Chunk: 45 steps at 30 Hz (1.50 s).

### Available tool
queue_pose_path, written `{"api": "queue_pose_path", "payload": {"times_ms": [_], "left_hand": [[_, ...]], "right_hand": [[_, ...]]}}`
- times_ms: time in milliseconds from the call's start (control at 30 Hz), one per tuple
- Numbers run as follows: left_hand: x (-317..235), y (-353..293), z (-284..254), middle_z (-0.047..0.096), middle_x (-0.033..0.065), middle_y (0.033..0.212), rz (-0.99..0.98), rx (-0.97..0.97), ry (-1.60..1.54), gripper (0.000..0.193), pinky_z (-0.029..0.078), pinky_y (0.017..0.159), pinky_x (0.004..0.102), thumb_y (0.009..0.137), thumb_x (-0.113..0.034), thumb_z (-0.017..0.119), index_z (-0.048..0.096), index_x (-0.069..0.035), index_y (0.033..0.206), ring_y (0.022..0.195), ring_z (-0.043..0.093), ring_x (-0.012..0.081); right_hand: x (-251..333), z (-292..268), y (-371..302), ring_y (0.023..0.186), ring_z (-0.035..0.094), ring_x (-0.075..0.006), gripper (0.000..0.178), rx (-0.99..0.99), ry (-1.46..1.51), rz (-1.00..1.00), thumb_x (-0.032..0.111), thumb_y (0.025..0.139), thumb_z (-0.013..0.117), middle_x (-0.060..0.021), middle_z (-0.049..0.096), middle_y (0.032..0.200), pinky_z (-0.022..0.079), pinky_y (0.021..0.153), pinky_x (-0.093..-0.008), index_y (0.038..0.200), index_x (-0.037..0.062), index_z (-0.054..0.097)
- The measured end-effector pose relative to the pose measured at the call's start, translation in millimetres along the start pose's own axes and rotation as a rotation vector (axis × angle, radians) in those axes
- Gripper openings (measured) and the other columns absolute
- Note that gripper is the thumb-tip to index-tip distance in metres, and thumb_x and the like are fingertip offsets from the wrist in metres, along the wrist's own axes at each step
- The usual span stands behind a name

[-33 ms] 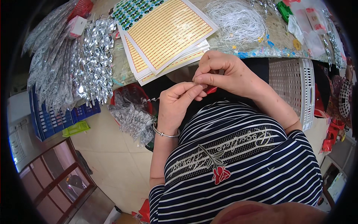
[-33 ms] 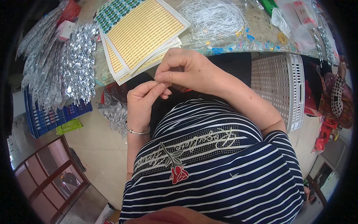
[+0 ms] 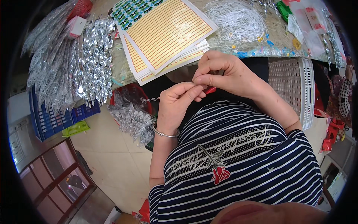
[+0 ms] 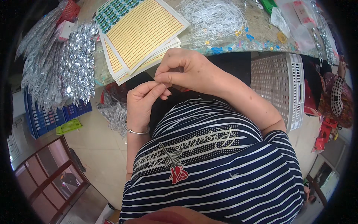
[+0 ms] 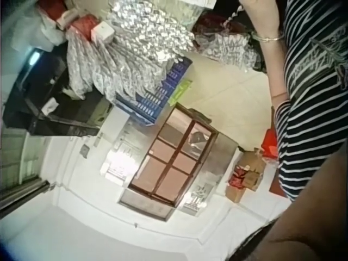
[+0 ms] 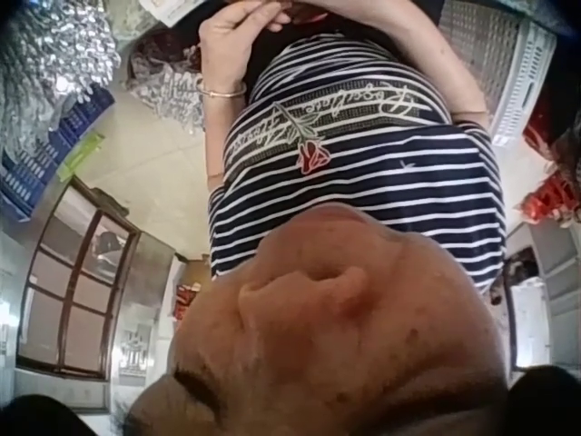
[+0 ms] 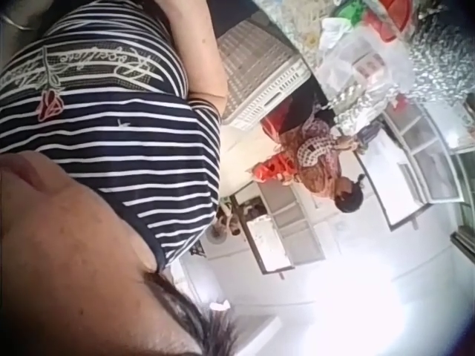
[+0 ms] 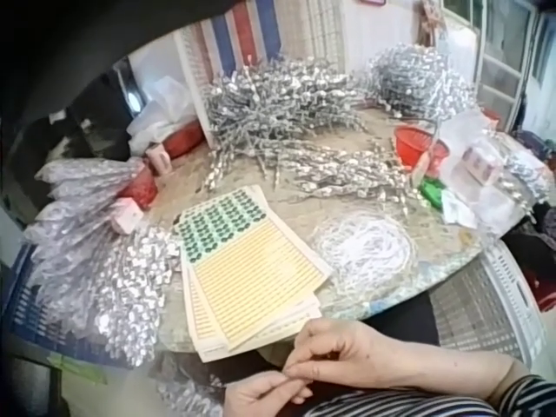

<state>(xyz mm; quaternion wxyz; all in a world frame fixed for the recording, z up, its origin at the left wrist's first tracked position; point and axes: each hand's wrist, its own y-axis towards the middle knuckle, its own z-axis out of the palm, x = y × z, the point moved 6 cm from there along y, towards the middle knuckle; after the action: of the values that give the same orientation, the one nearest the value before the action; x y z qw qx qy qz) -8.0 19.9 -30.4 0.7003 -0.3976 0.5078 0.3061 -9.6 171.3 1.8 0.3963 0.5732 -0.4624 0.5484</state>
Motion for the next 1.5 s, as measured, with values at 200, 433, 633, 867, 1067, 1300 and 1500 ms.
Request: {"api": "queue_pose_path", "payload": {"times_ms": [200, 433, 633, 867, 1067, 1300, 1500], "left_hand": [[2, 1, 2, 0.068, 0.0050, 0.078, -0.007, 0.061, 0.065, 0.011, 0.048, 0.064, 0.0196, 0.088, -0.007, 0.063, 0.069, 0.002, 0.092, 0.068, 0.058, 0.0068], [0, -1, 1, 0.066, 0.0054, 0.076, -0.031, -0.026, -0.005, 0.011, 0.044, 0.061, 0.0194, 0.087, -0.007, 0.064, 0.069, 0.002, 0.093, 0.065, 0.055, 0.0076], [-7, 0, -3, 0.066, 0.0037, 0.083, 0.069, -0.163, -0.094, 0.014, 0.046, 0.067, 0.0184, 0.087, -0.005, 0.065, 0.068, 0.002, 0.099, 0.070, 0.056, 0.0054], [-11, -2, -5, 0.061, -0.0007, 0.072, 0.093, -0.251, -0.069, 0.012, 0.027, 0.051, 0.0158, 0.086, -0.005, 0.065, 0.069, 0.000, 0.096, 0.058, 0.043, 0.0008], [-8, -2, -3, 0.061, -0.0001, 0.072, 0.080, -0.229, -0.079, 0.012, 0.027, 0.051, 0.0161, 0.085, -0.004, 0.065, 0.069, 0.001, 0.095, 0.058, 0.043, 0.0014], [-7, 0, -4, 0.067, 0.0040, 0.086, 0.058, -0.159, -0.092, 0.012, 0.046, 0.067, 0.0191, 0.086, -0.003, 0.065, 0.069, 0.002, 0.095, 0.072, 0.057, 0.0066], [-4, -5, -5, 0.066, 0.0034, 0.083, 0.050, -0.142, -0.065, 0.009, 0.047, 0.067, 0.0193, 0.086, -0.003, 0.064, 0.068, 0.003, 0.093, 0.072, 0.058, 0.0065]], "right_hand": [[4, 2, 0, 0.078, 0.054, -0.0097, 0.007, 0.052, -0.139, -0.032, 0.010, 0.083, 0.070, -0.0024, 0.056, 0.086, 0.045, 0.066, -0.0224, 0.087, 0.0040, 0.070], [1, 3, 1, 0.078, 0.054, -0.0084, 0.005, 0.000, -0.001, 0.058, 0.006, 0.085, 0.065, -0.0022, 0.054, 0.086, 0.046, 0.065, -0.0204, 0.084, 0.0011, 0.064], [-4, -1, 1, 0.077, 0.054, -0.0068, 0.007, -0.053, -0.009, 0.010, 0.008, 0.087, 0.064, -0.0011, 0.054, 0.087, 0.046, 0.066, -0.0197, 0.086, 0.0007, 0.064], [-10, -10, -4, 0.080, 0.059, -0.0070, 0.022, -0.100, 0.124, 0.069, 0.017, 0.096, 0.053, -0.0012, 0.057, 0.091, 0.049, 0.072, -0.0214, 0.099, 0.0008, 0.067], [-14, -2, -7, 0.089, 0.058, -0.0086, 0.019, -0.043, 0.215, 0.132, 0.014, 0.094, 0.056, -0.0023, 0.059, 0.094, 0.048, 0.080, -0.0228, 0.100, 0.0002, 0.067], [-15, -6, -4, 0.087, 0.058, -0.0097, 0.015, -0.049, 0.243, 0.117, 0.009, 0.090, 0.061, -0.0028, 0.059, 0.094, 0.048, 0.079, -0.0227, 0.101, 0.0007, 0.068], [5, -3, -4, 0.080, 0.058, -0.0147, 0.009, -0.020, -0.129, -0.065, 0.006, 0.081, 0.068, -0.0042, 0.058, 0.085, 0.047, 0.073, -0.0260, 0.089, 0.0022, 0.069]]}}
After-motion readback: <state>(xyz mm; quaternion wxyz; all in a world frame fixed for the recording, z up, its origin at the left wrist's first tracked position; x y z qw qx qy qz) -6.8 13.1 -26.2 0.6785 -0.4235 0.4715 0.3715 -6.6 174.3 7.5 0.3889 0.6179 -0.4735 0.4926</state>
